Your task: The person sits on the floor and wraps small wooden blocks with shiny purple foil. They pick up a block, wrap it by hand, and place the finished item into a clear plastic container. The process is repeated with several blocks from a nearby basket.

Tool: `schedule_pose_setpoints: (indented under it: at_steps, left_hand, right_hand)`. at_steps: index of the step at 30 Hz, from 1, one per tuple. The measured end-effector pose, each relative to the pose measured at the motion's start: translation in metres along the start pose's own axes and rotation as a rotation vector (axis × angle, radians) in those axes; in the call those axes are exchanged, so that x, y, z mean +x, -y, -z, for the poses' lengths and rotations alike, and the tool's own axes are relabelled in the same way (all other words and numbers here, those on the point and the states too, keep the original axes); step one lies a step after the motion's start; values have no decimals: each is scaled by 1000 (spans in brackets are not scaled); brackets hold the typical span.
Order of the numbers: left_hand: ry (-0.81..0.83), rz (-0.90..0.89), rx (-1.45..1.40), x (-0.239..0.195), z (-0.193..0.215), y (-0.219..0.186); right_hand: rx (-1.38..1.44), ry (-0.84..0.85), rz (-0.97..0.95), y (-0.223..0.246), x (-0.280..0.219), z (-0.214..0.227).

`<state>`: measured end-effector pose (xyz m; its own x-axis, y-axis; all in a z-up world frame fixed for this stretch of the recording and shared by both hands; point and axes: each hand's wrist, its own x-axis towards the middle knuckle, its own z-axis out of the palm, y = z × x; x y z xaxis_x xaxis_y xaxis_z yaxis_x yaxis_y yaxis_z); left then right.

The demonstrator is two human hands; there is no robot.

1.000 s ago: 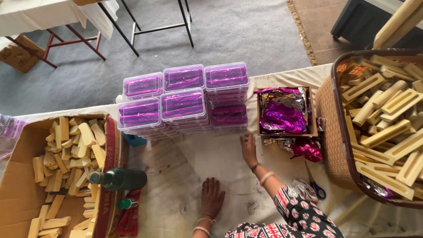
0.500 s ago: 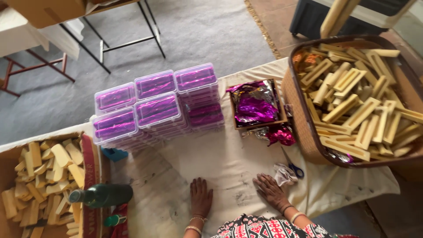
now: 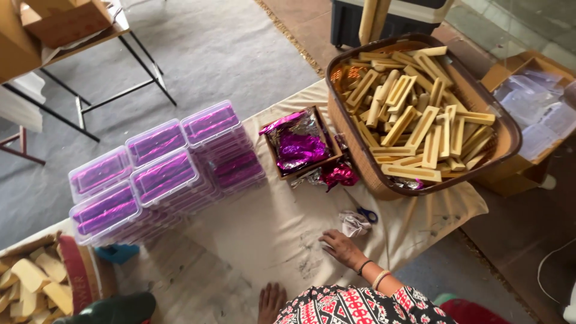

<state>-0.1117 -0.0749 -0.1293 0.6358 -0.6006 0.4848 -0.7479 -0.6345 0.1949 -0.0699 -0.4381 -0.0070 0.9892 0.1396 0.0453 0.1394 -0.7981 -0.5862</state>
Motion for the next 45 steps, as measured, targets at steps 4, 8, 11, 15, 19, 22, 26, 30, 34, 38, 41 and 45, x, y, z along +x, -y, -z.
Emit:
schedule_pose_setpoints:
  at_steps: [4,8,11,15,19,22,26,30,34,38,41,45]
  left_hand:
    - [-6,40,-170,-3,-18,29]
    - [-13,134,-390,-15,-37,47]
    - [-85,275,-429,2,-22,49]
    - [-121,460,-398,46,12,46]
    - [-75,542,-424,79,28,34]
    - [-26,544,-436,92,29,30]
    - [24,546,-488,102,39,13]
    - [86,588,-494,115,41,11]
    - [52,604,-497,144,62,4]
    - [60,714,-606,177,77,-2]
    - [29,797,-849,204,86,-5]
    - [-93,780,-1397,281,132,-28]
  right_hand:
    - [75,-264,55,33,25,74]
    - [171,-582,149,32,60,181]
    - [179,-686,-23,-15,101,248]
    - [-328,-706,-243,-119,160,307]
    - [-348,-518,-342,-107,183,337]
    - [-462,-245,-374,-92,195,334]
    - [-634,-199,-319,-138,193,307]
    - [-758,-504,-153,-200,193,282]
    - [-786,-804,-120,-159,187,304]
    - [-322,-1141,-151,-128,179,320]
    - [167,-1057,-82,-84,164,290]
    - [858,-597,138,-7,125,192]
